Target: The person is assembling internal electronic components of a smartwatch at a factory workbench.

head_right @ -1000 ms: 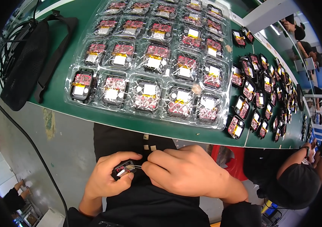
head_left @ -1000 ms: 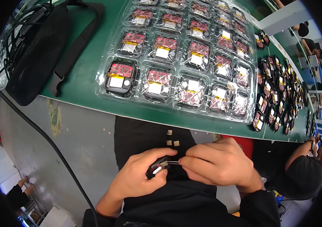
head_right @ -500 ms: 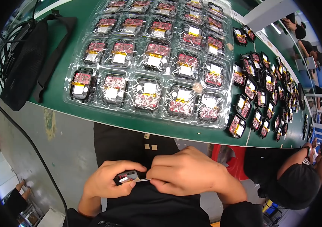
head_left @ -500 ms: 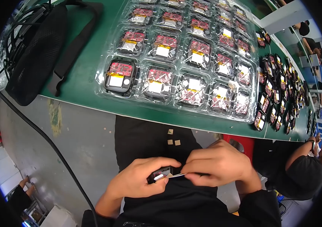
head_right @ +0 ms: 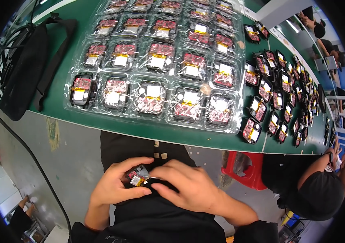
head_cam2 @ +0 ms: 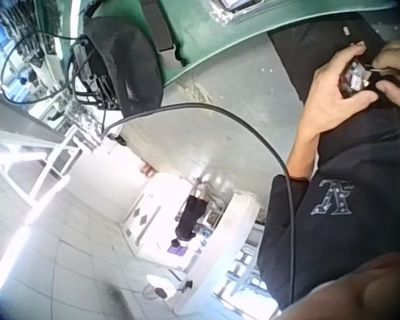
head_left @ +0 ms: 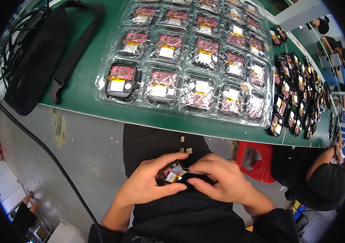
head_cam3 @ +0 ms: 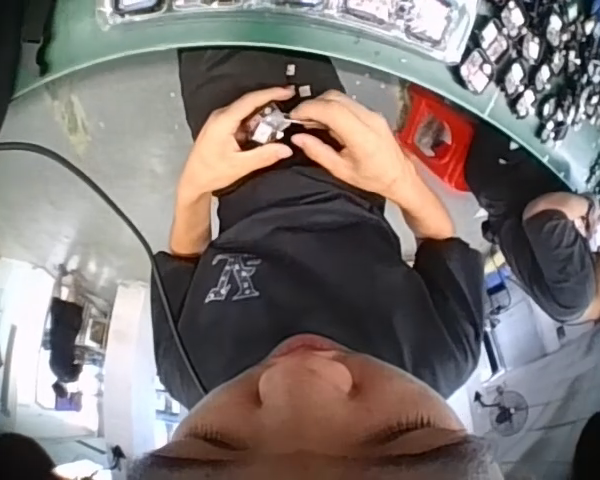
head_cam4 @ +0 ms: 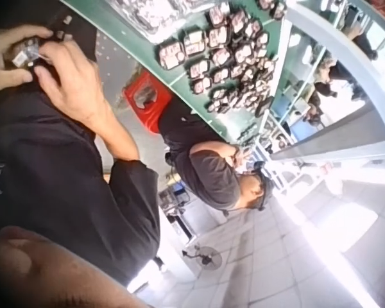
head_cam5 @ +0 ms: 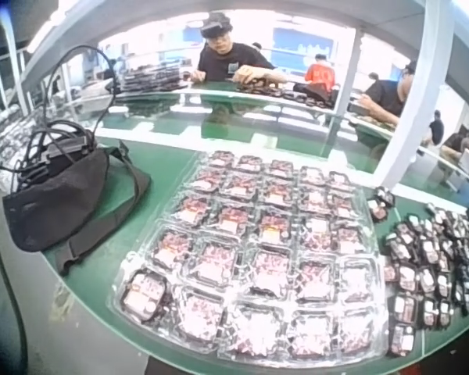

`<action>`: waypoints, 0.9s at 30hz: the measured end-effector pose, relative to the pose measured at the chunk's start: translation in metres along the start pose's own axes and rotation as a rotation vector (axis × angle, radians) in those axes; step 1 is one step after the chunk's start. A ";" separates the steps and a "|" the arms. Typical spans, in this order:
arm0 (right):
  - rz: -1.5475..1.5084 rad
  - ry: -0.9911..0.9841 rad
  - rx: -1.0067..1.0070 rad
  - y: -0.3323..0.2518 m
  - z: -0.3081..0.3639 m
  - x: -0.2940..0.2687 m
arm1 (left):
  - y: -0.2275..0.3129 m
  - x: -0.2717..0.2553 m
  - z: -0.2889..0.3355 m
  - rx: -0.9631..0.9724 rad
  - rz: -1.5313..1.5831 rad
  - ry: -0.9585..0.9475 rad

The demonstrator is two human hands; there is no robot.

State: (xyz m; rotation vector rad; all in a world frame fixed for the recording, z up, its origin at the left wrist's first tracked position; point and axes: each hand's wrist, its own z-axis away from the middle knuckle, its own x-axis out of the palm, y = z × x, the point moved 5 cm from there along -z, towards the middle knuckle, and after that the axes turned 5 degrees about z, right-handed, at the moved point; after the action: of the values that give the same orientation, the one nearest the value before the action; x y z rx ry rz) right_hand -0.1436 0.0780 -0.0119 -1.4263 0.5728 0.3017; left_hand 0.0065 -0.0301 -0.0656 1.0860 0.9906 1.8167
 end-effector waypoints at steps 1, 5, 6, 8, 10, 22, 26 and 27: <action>0.002 -0.042 0.007 0.002 -0.002 0.007 | 0.000 0.001 -0.002 0.079 -0.016 0.024; -0.006 -0.089 -0.045 0.013 -0.001 0.015 | 0.000 0.002 -0.004 0.010 0.010 0.020; -0.010 -0.089 -0.046 0.013 -0.001 0.016 | -0.001 0.001 -0.004 -0.015 0.014 0.027; -0.034 0.053 0.019 0.018 0.000 0.008 | -0.005 -0.001 -0.003 -0.042 0.016 0.032; 0.076 0.078 0.055 0.022 0.000 0.005 | -0.009 -0.002 -0.001 0.014 0.018 0.070; 0.400 0.296 0.082 0.030 -0.008 -0.003 | 0.016 0.004 -0.007 0.033 -0.318 0.227; 0.050 0.045 0.079 0.009 -0.013 0.007 | 0.016 0.007 -0.007 0.175 -0.501 0.315; -0.019 0.002 0.107 0.008 -0.014 0.013 | 0.018 0.008 -0.008 0.133 -0.526 0.311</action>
State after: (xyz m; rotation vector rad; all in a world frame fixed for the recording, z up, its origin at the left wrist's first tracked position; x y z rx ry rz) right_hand -0.1392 0.0638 -0.0263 -1.3283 0.5683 0.2509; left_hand -0.0074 -0.0312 -0.0500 0.5448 1.4422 1.5174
